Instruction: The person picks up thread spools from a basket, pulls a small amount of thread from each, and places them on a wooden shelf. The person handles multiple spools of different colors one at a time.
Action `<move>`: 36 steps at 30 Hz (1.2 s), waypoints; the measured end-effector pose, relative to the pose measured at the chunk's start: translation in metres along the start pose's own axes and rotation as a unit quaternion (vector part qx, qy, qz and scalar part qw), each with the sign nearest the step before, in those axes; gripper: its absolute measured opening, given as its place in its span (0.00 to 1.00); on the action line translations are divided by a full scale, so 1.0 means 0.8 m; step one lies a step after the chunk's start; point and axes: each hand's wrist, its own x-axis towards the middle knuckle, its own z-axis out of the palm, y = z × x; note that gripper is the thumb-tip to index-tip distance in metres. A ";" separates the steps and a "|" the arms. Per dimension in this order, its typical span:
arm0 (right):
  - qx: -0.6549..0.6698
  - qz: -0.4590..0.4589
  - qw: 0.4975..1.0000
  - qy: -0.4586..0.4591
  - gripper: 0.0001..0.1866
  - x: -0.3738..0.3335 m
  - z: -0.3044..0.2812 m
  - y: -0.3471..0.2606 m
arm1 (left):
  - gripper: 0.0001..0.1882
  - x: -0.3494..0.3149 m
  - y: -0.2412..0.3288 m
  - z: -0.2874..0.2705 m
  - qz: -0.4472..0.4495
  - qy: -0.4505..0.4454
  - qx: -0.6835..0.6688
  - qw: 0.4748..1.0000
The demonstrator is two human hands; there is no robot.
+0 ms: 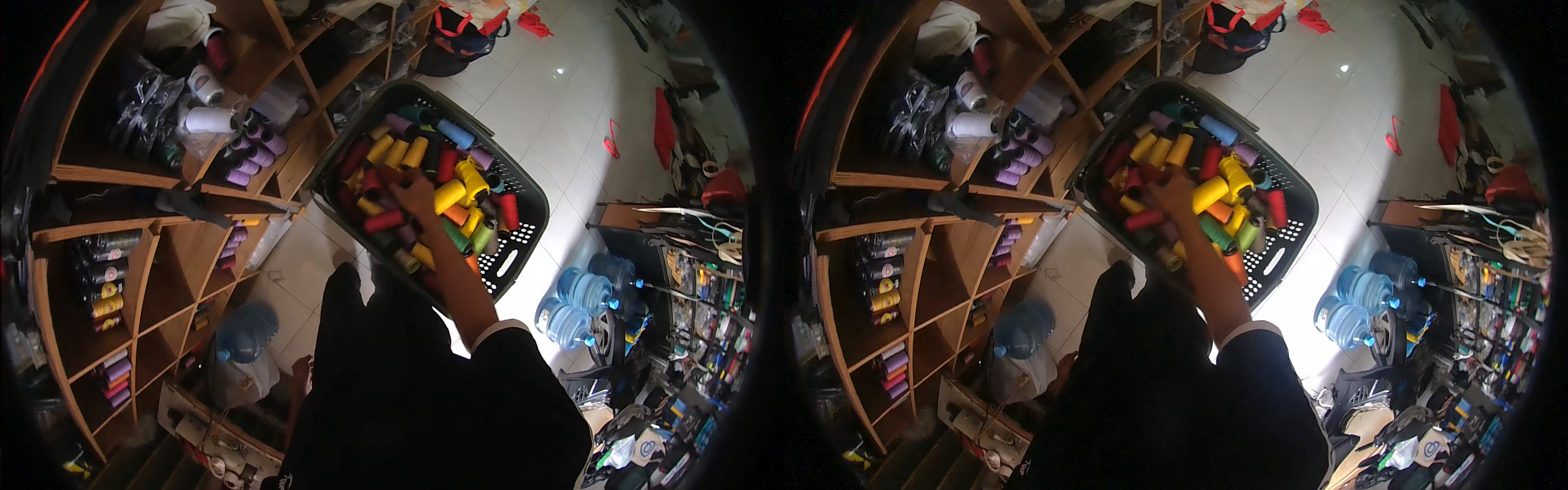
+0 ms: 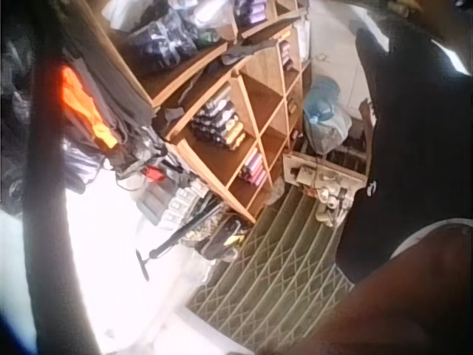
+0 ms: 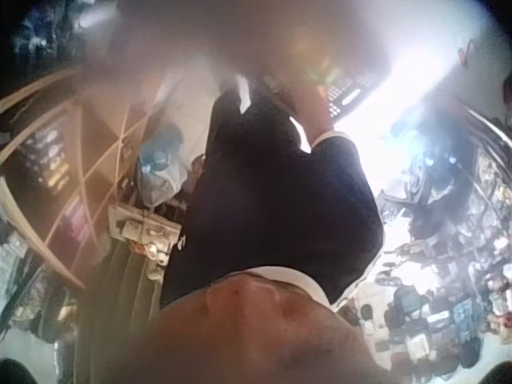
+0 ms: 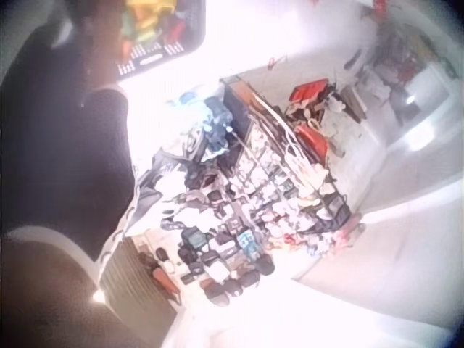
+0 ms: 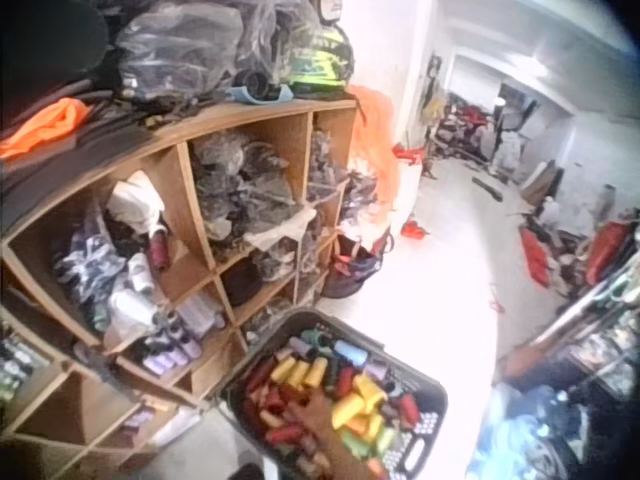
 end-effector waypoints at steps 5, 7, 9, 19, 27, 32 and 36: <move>0.027 -0.082 0.994 0.073 0.32 0.068 -0.038 0.057 | 0.12 0.024 -0.001 0.036 -0.035 0.022 -0.100 0.994; -0.176 -0.054 0.983 0.014 0.28 0.072 -0.051 0.062 | 0.13 0.027 0.016 0.036 -0.014 -0.001 -0.101 0.995; -0.323 -0.036 0.944 -0.061 0.25 0.081 -0.054 0.061 | 0.14 0.003 0.054 0.048 -0.010 0.027 -0.102 0.994; -0.384 0.056 0.899 -0.203 0.21 0.097 -0.011 0.038 | 0.13 -0.015 0.057 0.038 -0.013 0.053 -0.086 0.995; -0.308 0.162 0.928 -0.135 0.23 0.085 0.037 0.044 | 0.12 -0.039 0.005 0.043 -0.004 0.028 -0.094 0.995; -0.183 0.161 0.960 -0.137 0.20 0.104 0.029 0.073 | 0.11 -0.049 0.000 0.045 -0.006 0.043 -0.078 0.996; -0.208 0.127 0.968 -0.062 0.15 0.091 0.023 0.073 | 0.11 -0.041 -0.007 0.042 -0.011 0.043 -0.099 0.994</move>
